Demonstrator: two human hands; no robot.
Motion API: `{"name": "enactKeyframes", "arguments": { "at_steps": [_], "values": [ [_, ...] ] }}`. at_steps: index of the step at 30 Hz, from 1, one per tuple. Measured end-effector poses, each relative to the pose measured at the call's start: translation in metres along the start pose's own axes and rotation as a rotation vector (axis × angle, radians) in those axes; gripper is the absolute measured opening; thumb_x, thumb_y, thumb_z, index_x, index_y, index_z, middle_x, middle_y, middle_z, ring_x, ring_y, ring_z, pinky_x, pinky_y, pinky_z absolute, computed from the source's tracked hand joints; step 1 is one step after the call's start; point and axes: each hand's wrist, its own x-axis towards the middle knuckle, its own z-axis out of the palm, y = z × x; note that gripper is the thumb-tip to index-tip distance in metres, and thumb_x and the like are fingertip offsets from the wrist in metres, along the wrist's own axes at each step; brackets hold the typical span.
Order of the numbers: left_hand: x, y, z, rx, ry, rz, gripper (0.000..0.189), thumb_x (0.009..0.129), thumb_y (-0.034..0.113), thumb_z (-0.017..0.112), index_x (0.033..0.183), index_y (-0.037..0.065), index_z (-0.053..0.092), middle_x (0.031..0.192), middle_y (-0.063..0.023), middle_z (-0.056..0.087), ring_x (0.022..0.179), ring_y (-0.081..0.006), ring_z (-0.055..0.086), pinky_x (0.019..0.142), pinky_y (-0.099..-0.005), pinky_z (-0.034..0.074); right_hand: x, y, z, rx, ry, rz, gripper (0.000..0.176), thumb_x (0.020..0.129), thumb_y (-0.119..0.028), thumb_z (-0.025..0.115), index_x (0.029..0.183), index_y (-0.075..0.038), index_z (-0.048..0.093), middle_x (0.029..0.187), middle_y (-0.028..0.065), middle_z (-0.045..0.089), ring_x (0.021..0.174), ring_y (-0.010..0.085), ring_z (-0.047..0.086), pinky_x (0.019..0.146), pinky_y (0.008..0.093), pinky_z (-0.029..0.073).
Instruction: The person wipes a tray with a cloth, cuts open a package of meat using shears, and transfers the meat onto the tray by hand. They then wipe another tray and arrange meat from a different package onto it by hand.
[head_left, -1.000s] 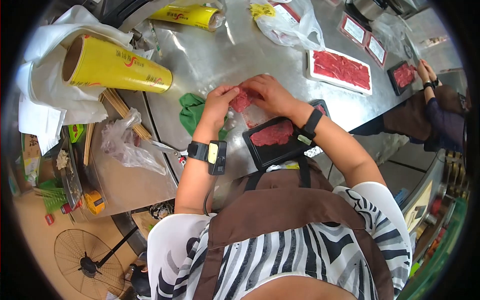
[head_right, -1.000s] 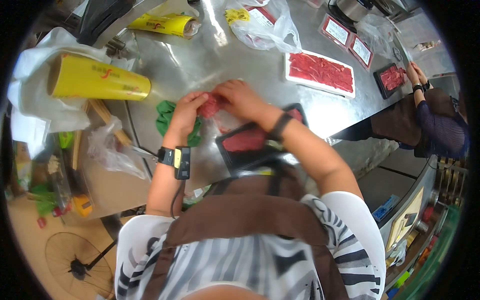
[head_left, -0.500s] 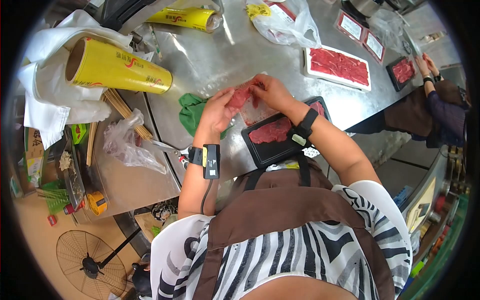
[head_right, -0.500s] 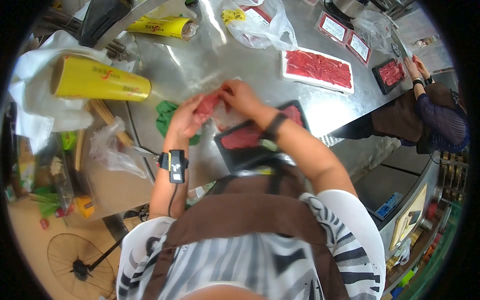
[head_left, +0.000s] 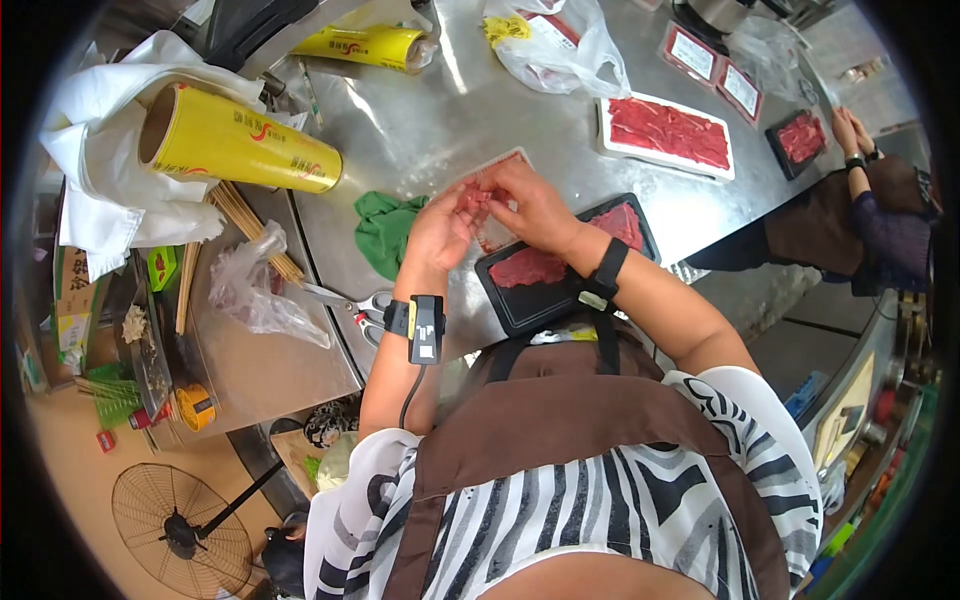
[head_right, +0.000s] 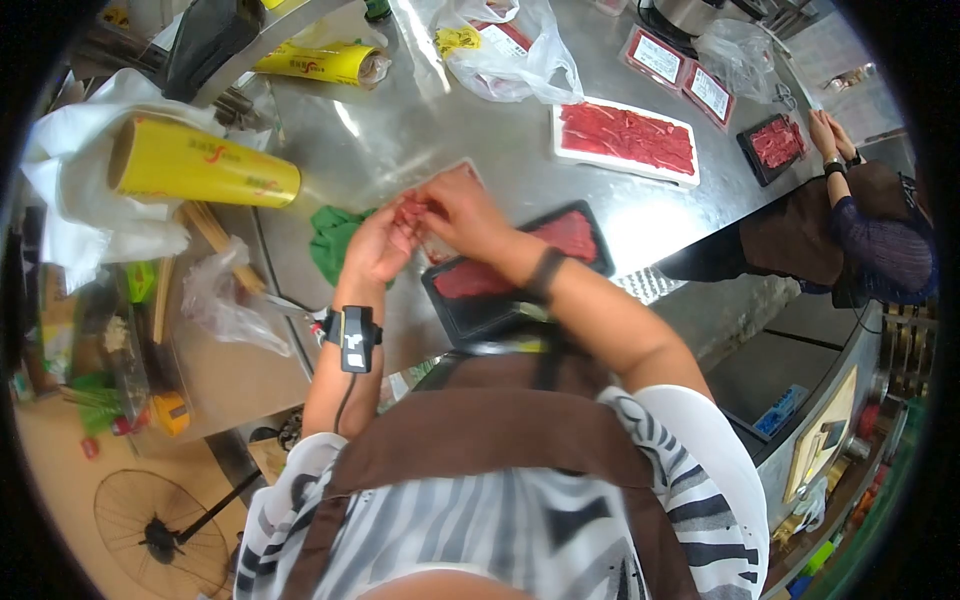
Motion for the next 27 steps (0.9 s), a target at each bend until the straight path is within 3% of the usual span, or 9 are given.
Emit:
{"name": "enactKeyframes", "arguments": {
  "at_steps": [2,4,10,12,15,17,23,25,27],
  "values": [
    [-0.005,0.004,0.006,0.081,0.053,0.044,0.025,0.095,0.016,0.052,0.118,0.005,0.058,0.097,-0.007,0.066,0.089,-0.0181,0.063,0.084,-0.0313,0.049,-0.004,0.013,0.009,0.049,-0.001,0.063,0.016,0.08,-0.009,0.068,0.094,-0.003,0.062,0.084,0.0099,0.063,0.075,0.026,0.061,0.067,0.036,0.05],
    [-0.008,0.007,0.002,0.222,0.012,0.089,0.024,0.094,0.017,0.054,0.114,0.005,0.06,0.098,-0.0065,0.066,0.09,-0.0166,0.062,0.084,-0.0296,0.048,-0.002,0.021,0.011,0.657,-0.068,0.476,0.014,0.085,-0.009,0.066,0.094,0.0,0.061,0.078,0.0083,0.064,0.062,0.0177,0.06,0.058,0.0296,0.049],
    [-0.024,0.005,0.029,0.819,0.01,0.41,0.017,0.091,0.014,0.06,0.104,0.003,0.064,0.1,-0.0045,0.066,0.089,-0.0116,0.06,0.083,-0.0254,0.044,0.026,0.013,-0.019,0.867,-0.2,0.774,0.014,0.093,-0.013,0.06,0.104,-0.004,0.062,0.085,0.0034,0.064,0.069,0.0112,0.059,0.062,0.0256,0.048],
    [-0.022,0.011,0.035,0.831,0.048,0.527,0.015,0.091,0.013,0.061,0.102,0.003,0.064,0.101,-0.0043,0.066,0.089,-0.0109,0.06,0.083,-0.0251,0.044,0.034,0.003,-0.024,0.878,-0.218,0.786,0.016,0.094,-0.015,0.06,0.105,-0.004,0.062,0.085,0.0031,0.064,0.07,0.0109,0.06,0.062,0.0251,0.048],
    [-0.022,0.021,0.042,0.651,0.01,0.398,0.015,0.091,0.011,0.062,0.104,0.003,0.063,0.102,-0.0052,0.066,0.09,-0.0123,0.061,0.083,-0.0266,0.046,0.041,0.003,-0.026,0.864,-0.241,0.794,0.019,0.095,-0.019,0.06,0.107,-0.005,0.062,0.086,0.0024,0.064,0.072,0.0105,0.06,0.063,0.0247,0.049],
    [-0.019,0.02,0.044,0.452,-0.066,0.384,0.015,0.092,0.015,0.064,0.102,0.004,0.062,0.092,-0.0011,0.066,0.079,-0.0091,0.061,0.069,-0.021,0.046,0.042,0.006,-0.027,0.838,-0.246,0.784,0.021,0.095,-0.02,0.06,0.108,-0.005,0.062,0.087,0.0021,0.064,0.073,0.0105,0.06,0.063,0.0246,0.049],
    [-0.022,0.025,0.05,0.252,-0.09,0.273,0.014,0.094,0.01,0.058,0.105,0.002,0.057,0.098,-0.0072,0.065,0.085,-0.0164,0.064,0.075,-0.0299,0.053,0.04,-0.007,-0.033,0.928,-0.198,0.857,0.029,0.089,-0.023,0.066,0.111,-0.006,0.06,0.093,0.0019,0.063,0.071,0.0082,0.059,0.059,0.0213,0.046],
    [-0.014,0.024,0.044,0.231,-0.102,0.263,0.017,0.093,0.008,0.059,0.108,0.001,0.055,0.1,-0.0087,0.064,0.087,-0.0177,0.064,0.077,-0.0323,0.054,0.036,-0.004,-0.032,0.736,-0.301,0.636,0.031,0.087,-0.02,0.068,0.113,-0.007,0.058,0.096,0.0024,0.062,0.073,0.0093,0.059,0.061,0.0228,0.048],
    [-0.013,0.023,0.044,0.212,-0.111,0.252,0.02,0.092,0.006,0.059,0.111,0.0,0.053,0.103,-0.0102,0.063,0.088,-0.019,0.064,0.078,-0.0346,0.055,0.033,-0.003,-0.03,0.77,-0.275,0.659,0.029,0.087,-0.018,0.068,0.111,-0.007,0.059,0.095,0.0022,0.062,0.073,0.0098,0.059,0.062,0.0235,0.048]
  ]
}}
